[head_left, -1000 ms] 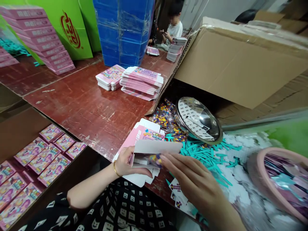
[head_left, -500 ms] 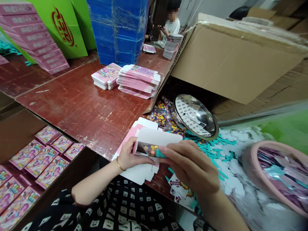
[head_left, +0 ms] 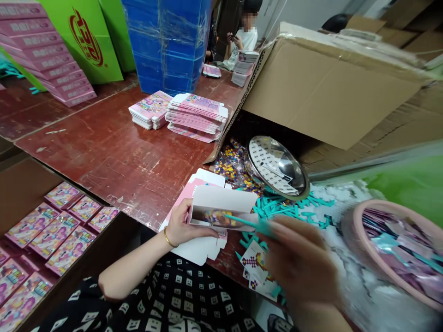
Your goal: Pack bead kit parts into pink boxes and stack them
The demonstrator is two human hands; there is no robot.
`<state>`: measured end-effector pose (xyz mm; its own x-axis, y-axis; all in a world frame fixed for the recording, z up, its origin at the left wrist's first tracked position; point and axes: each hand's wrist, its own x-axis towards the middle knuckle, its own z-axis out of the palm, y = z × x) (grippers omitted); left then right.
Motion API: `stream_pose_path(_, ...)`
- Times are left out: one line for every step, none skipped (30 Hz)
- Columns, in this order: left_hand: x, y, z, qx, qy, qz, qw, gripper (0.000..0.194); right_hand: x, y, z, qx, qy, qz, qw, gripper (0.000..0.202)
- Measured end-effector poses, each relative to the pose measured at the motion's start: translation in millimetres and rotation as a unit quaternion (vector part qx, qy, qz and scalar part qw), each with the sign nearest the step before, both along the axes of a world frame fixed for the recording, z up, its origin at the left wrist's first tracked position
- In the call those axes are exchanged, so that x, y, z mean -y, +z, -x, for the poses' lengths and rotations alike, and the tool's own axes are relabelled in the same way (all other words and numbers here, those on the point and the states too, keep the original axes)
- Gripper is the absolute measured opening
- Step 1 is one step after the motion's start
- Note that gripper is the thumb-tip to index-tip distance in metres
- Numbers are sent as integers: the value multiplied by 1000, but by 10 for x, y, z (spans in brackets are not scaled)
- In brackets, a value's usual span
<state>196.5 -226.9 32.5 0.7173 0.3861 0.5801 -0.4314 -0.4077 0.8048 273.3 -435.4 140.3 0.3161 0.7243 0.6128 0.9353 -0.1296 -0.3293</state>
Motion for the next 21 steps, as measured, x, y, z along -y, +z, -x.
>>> stream_pose_path(6, -5, 7, 2, -3, -8, 1000, 66, -51, -9, -15, 12, 14, 6, 1000, 48)
stream_pose_path(10, -9, 15, 5, -5, -15, 1000, 66, -94, -10, -23, 22, 24, 7, 999, 47)
stream_pose_path(13, -11, 23, 9, -6, -20, 1000, 66, -118, 0, -18, 26, 22, 2, 999, 48)
stream_pose_path(17, -13, 31, 13, -6, -25, 1000, 66, -119, 18, 4, 23, 9, -13, 1000, 50)
stream_pose_path(21, -13, 39, 18, -6, -29, 999, 66, -100, 43, 39, 13, -11, -38, 999, 53)
stream_pose_path(26, -13, 45, 19, -6, -32, 999, 67, -72, 66, 82, -5, -28, -62, 998, 57)
stream_pose_path(31, -13, 50, 19, -7, -34, 999, 67, -49, 82, 128, -23, -32, -80, 996, 60)
stream_pose_path(37, -11, 51, 16, -10, -34, 999, 67, -41, 85, 168, -38, -23, -89, 995, 61)
stream_pose_path(41, -9, 50, 10, -12, -30, 999, 67, -57, 74, 196, -46, -6, -81, 996, 57)
stream_pose_path(44, -6, 46, 3, -15, -24, 1000, 66, -95, 49, 209, -43, 14, -58, 997, 50)
stream_pose_path(43, -4, 38, -3, -18, -15, 1000, 66, -149, 16, 207, -27, 27, -25, 999, 41)
stream_pose_path(38, -4, 29, -10, -19, -4, 1000, 64, -209, -21, 194, 1, 28, 9, 1000, 31)
stream_pose_path(30, -5, 19, -12, -18, 7, 1000, 63, -265, -55, 172, 34, 18, 37, 999, 25)
stream_pose_path(20, -9, 10, -13, -16, 16, 1000, 62, -309, -84, 148, 63, 5, 57, 996, 22)
stream_pose_path(9, -15, 2, -13, -14, 23, 1000, 62, -336, -106, 125, 86, -9, 63, 994, 21)
stream_pose_path(-1, -23, -4, -14, -13, 27, 999, 62, -348, -121, 105, 99, -17, 59, 993, 23)
stream_pose_path(-9, -31, -8, -14, -12, 28, 999, 62, -347, -131, 90, 105, -22, 57, 993, 23)
stream_pose_path(-16, -37, -11, -18, -13, 26, 999, 62, -336, -137, 76, 107, -24, 66, 992, 22)
stream_pose_path(-21, -41, -16, -24, -14, 21, 999, 62, -319, -141, 63, 110, -28, 86, 990, 21)
stream_pose_path(-26, -40, -23, -31, -13, 14, 999, 62, -296, -143, 47, 115, -37, 114, 986, 24)
stream_pose_path(-32, -36, -34, -31, -10, 2, 999, 63, -267, -144, 26, 120, -49, 137, 982, 26)
